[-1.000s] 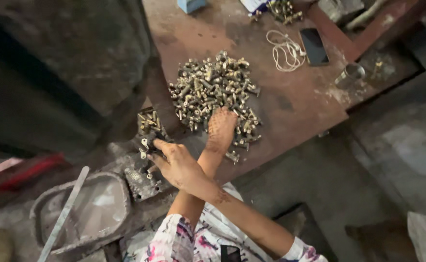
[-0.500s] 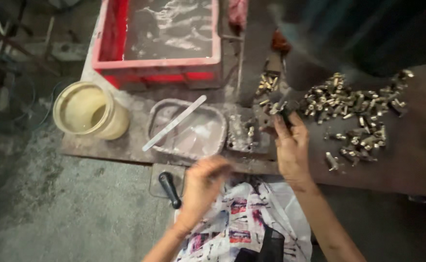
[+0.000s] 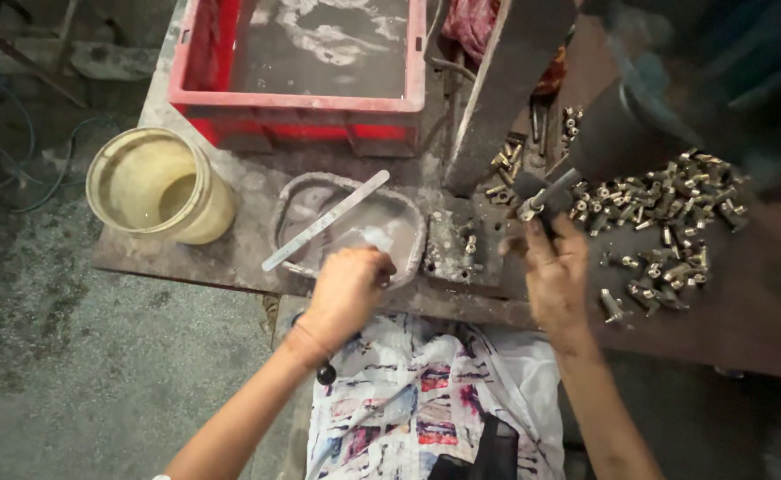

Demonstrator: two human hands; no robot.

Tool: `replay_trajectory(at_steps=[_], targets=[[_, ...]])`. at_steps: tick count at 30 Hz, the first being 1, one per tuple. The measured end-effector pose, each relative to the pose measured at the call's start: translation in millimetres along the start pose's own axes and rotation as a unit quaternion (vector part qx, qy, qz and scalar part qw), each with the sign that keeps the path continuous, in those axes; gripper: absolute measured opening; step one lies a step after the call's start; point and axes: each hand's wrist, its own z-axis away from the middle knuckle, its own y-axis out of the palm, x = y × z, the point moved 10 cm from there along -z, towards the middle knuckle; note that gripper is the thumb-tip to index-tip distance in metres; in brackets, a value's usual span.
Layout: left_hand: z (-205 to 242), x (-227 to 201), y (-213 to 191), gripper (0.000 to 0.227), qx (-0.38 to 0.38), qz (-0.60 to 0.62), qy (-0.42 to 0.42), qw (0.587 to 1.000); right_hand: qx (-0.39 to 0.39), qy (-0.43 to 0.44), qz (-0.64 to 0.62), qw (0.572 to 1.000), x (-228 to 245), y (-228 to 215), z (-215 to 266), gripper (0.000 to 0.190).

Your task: The person repeatedly picks up small metal parts from a pile on a workbench and grinds them against a rotating grinding wheel. After grinding, the person places the parts back onto the pile. The process is repeated continuously for the duration of the clip.

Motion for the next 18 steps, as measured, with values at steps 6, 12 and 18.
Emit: replay_trajectory(at_steps=[6,12,18], targets=[[11,31,6,0.019,0.084,0.526,-0.175,0.828,-0.005,-0.012,0.021,1.0,-3,-1,-3,0.018],[22,-24,49,0.018,-0.079,0.541,-0.133,0.827,-0.019,-0.013,0.06,0.998,-5,-9,-2,0.023],[25,-66,39,0.018,-0.231,0.296,-0.008,0.927,-0.019,-0.002,0.064,0.998,-1,-7,-2,0.023]])
